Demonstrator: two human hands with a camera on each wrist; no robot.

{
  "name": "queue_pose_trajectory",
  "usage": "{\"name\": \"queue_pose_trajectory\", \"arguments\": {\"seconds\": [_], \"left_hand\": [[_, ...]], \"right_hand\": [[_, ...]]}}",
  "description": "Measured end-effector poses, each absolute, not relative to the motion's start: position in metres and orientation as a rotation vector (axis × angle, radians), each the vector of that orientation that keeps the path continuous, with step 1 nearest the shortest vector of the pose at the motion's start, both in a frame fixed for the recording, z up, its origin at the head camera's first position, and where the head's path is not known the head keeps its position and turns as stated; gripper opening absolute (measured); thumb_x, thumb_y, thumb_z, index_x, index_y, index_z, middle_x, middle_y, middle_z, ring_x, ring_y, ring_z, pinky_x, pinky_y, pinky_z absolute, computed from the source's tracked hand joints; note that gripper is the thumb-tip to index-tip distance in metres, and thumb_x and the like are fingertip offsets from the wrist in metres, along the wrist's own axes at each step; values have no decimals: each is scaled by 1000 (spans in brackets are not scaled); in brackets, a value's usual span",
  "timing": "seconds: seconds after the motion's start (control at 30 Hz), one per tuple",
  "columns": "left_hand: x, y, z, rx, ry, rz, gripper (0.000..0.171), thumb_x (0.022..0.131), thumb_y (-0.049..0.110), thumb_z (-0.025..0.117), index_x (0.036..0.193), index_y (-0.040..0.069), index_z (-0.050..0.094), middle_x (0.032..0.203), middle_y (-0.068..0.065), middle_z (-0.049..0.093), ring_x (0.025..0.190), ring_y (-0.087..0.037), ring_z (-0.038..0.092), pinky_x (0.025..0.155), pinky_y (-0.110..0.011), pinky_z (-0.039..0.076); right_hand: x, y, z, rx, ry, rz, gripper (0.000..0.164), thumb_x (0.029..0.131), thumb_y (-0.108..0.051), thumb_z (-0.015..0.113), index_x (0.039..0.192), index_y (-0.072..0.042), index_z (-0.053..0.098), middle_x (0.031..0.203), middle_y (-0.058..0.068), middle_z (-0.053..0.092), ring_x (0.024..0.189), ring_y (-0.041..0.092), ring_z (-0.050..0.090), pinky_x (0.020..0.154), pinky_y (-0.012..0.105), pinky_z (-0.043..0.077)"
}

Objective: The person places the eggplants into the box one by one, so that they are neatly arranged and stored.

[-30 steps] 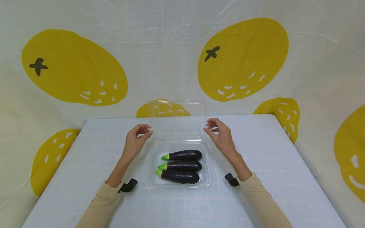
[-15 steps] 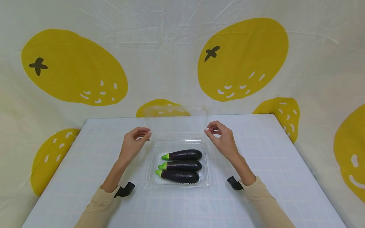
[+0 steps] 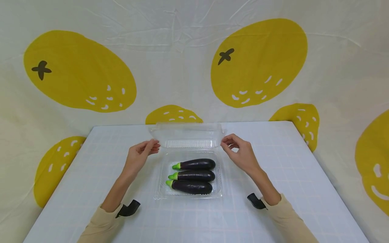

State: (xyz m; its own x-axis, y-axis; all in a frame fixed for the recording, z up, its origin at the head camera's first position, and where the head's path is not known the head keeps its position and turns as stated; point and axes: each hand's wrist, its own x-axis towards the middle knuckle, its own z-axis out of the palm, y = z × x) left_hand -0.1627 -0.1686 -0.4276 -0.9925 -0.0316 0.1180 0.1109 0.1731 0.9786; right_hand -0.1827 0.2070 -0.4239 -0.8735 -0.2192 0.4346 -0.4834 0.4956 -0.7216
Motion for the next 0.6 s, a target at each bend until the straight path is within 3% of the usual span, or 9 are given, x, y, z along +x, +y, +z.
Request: {"name": "queue_pose_trajectory", "arguments": {"seconds": [0.2, 0.43, 0.6], "left_hand": [[-157, -172, -425, 10, -2313, -2079, 59, 103, 50, 59, 123, -5, 71, 118, -23, 72, 96, -16, 75, 91, -23, 54], [-148, -176, -423, 90, -2353, -2176, 55, 103, 48, 60, 123, -1, 72, 118, -15, 74, 109, -30, 72, 97, -25, 52], [-141, -179, -425, 92, -2399, -2181, 59, 100, 51, 64, 131, 1, 69, 126, -20, 69, 117, -39, 66, 98, -27, 52]], "right_hand": [[-175, 209, -421, 589, -2465, 1515, 8, 100, -10, 68, 106, -7, 72, 100, 8, 76, 87, 17, 72, 80, 18, 56], [-166, 215, -422, 562, -2515, 1699, 21, 108, -19, 56, 111, -2, 67, 112, 20, 72, 89, 19, 72, 83, 25, 58], [-158, 217, -421, 571, -2505, 1852, 24, 109, -19, 53, 118, 0, 65, 118, 19, 71, 95, 34, 71, 83, 31, 60]]}}
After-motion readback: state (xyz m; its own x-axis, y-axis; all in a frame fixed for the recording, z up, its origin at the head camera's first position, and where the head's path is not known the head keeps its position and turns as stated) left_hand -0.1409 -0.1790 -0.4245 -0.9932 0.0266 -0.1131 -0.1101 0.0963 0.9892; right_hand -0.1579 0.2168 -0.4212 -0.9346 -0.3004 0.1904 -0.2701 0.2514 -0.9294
